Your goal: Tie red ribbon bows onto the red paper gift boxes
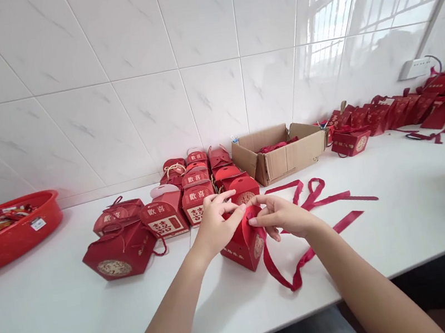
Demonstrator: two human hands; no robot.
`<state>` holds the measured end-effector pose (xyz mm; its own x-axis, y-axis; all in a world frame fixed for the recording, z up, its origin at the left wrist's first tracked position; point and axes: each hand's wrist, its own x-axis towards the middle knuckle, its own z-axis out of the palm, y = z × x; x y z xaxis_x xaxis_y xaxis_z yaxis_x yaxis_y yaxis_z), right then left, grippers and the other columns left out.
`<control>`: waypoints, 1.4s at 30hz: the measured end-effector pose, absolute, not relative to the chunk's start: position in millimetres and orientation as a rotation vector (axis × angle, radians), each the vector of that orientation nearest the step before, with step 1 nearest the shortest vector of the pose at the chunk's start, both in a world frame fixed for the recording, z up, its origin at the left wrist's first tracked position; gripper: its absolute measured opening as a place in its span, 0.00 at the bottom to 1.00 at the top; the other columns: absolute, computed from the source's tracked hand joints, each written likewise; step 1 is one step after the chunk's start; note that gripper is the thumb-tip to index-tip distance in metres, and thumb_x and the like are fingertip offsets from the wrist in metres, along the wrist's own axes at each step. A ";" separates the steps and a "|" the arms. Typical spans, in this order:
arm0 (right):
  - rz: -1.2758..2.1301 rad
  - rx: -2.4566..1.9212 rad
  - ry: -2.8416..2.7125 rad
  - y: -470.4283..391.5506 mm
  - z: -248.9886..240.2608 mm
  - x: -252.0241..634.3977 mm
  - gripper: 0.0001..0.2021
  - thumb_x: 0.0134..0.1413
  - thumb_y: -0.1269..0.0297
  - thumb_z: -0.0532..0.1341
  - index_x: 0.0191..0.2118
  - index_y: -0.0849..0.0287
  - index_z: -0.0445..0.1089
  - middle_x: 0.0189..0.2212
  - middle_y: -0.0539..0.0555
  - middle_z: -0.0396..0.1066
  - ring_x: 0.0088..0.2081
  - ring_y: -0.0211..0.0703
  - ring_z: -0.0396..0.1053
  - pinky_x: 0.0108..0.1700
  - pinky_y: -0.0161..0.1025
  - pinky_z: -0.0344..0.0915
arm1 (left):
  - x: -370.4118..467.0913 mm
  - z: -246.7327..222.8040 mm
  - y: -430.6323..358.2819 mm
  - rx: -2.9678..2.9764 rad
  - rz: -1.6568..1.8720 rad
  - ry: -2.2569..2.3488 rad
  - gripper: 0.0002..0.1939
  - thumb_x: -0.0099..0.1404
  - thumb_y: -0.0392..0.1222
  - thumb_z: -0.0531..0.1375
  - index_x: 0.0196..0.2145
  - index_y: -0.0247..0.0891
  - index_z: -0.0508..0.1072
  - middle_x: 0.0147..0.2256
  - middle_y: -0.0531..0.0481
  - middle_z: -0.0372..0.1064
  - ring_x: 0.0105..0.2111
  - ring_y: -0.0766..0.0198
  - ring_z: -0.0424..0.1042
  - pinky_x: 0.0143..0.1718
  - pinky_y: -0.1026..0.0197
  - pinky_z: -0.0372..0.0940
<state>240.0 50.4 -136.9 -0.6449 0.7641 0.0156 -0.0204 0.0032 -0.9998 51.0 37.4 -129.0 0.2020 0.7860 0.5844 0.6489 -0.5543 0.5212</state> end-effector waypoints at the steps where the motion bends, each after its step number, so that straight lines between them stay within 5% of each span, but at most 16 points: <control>1: 1.699 -0.766 -1.695 50.0 -137.0 239.4 0.17 0.46 0.58 0.66 0.40 0.58 0.62 0.14 0.40 0.62 0.14 0.31 0.58 0.21 0.31 0.53 | 51.6 -129.5 38.2 2.265 1.290 1.389 0.13 0.60 0.47 0.59 0.21 0.45 0.77 0.46 0.49 0.73 0.49 0.49 0.64 0.47 0.41 0.64; 12: 1.547 -0.845 -1.784 46.1 -132.2 241.5 0.18 0.46 0.52 0.65 0.39 0.58 0.67 0.16 0.43 0.62 0.16 0.31 0.59 0.21 0.31 0.52 | 51.4 -136.9 35.4 1.836 1.568 1.343 0.09 0.57 0.42 0.60 0.22 0.41 0.76 0.46 0.47 0.73 0.50 0.52 0.67 0.51 0.46 0.62; 21: 0.791 -1.102 -1.846 61.7 -115.5 227.8 0.26 0.54 0.42 0.53 0.19 0.60 0.67 0.17 0.49 0.55 0.22 0.35 0.52 0.23 0.35 0.49 | 36.7 -153.6 46.4 1.604 1.857 1.259 0.11 0.59 0.46 0.60 0.27 0.37 0.76 0.39 0.45 0.72 0.40 0.59 0.72 0.37 0.57 0.69; 26: 1.034 -0.916 -2.337 84.4 -74.2 210.0 0.19 0.46 0.46 0.62 0.24 0.59 0.70 0.19 0.48 0.58 0.22 0.33 0.51 0.23 0.34 0.49 | 37.2 -152.5 42.0 1.753 1.958 1.254 0.08 0.61 0.43 0.58 0.28 0.37 0.74 0.36 0.48 0.69 0.38 0.63 0.70 0.41 0.59 0.67; 31: 1.216 -0.768 -2.530 104.0 -53.1 208.3 0.14 0.46 0.53 0.63 0.27 0.61 0.72 0.21 0.48 0.60 0.23 0.32 0.53 0.26 0.34 0.51 | 24.5 -146.7 39.4 2.069 1.854 1.246 0.04 0.59 0.38 0.58 0.31 0.37 0.72 0.32 0.50 0.64 0.32 0.65 0.67 0.34 0.62 0.65; 35: 1.231 -0.760 -2.585 113.0 -55.8 217.5 0.14 0.49 0.52 0.61 0.28 0.60 0.71 0.22 0.48 0.62 0.24 0.33 0.54 0.26 0.34 0.52 | 19.0 -145.8 38.8 2.258 1.403 1.248 0.18 0.53 0.33 0.58 0.44 0.38 0.68 0.33 0.50 0.67 0.31 0.64 0.67 0.34 0.62 0.64; 42: 1.206 -0.818 -2.667 116.9 -60.5 218.3 0.17 0.47 0.49 0.61 0.23 0.60 0.68 0.21 0.48 0.59 0.23 0.33 0.54 0.25 0.34 0.52 | 28.4 -159.2 44.2 1.924 1.498 1.548 0.07 0.57 0.38 0.57 0.36 0.39 0.67 0.29 0.53 0.71 0.27 0.66 0.68 0.30 0.66 0.61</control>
<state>218.3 116.9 -60.5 -0.8502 0.5119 -0.1229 0.4303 0.5414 -0.7223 28.4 44.2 -159.2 -0.0946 0.8328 0.5454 0.5729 -0.4025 0.7140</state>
